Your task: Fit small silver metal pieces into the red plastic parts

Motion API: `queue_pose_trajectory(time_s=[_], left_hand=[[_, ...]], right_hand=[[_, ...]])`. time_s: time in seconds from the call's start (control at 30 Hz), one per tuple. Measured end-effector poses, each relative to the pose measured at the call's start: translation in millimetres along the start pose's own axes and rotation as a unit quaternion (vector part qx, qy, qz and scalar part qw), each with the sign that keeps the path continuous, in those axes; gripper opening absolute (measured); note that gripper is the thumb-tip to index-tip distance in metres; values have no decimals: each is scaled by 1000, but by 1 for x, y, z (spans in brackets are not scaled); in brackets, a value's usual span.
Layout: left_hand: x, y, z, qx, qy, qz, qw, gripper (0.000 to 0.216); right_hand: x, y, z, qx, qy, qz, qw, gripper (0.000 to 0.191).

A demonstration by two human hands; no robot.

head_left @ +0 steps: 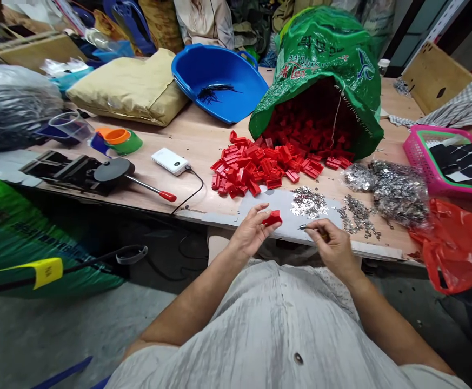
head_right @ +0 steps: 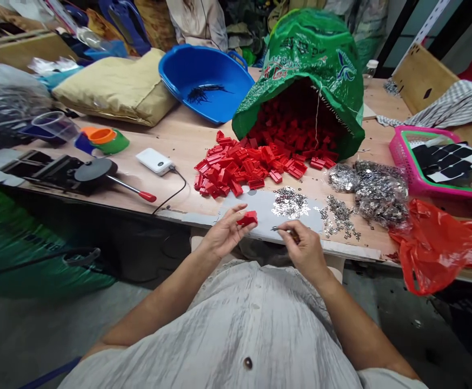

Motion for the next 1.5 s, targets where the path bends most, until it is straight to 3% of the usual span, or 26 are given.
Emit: queue_pose_trajectory(time_s=[0.13,0.23,0.4,0.63,0.9,1.13,1.37,1.5], left_hand=[[-9,14,15,-38,-57,36,997,21],[-16,19,20,-61,-95,70,991,16],[-22,22,24,-46,-162,133,977,25],[-19,19,26,-65,-193,104,974,13],[-21,23,26,-79,-176,65,979,15],[-23,23,28,-71,-185,102,975,5],[-24,22,29,-77,-185,111,974,3],[-24,22,28,-74,-174,113,975,6]], right_hand=[[12,23,17,3,-55,33,998,10],[17,22,17,-3,-56,25,998,9],[18,19,14,2,-40,44,998,11],[17,8,12,-43,-86,-3,995,10],[17,5,26,-85,-211,27,973,15],[20,10,23,-99,-242,91,961,20],[22,14,22,-86,-225,98,965,19],[24,10,23,-42,-187,142,971,20]])
Point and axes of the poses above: each hand's wrist, its own x-axis towards the middle knuckle, its own y-axis out of the palm, z = x × y, the point moved 4 cm from there along x, towards the middle knuckle, and after that the axes turned 8 degrees about z, right-handed, at the moved point
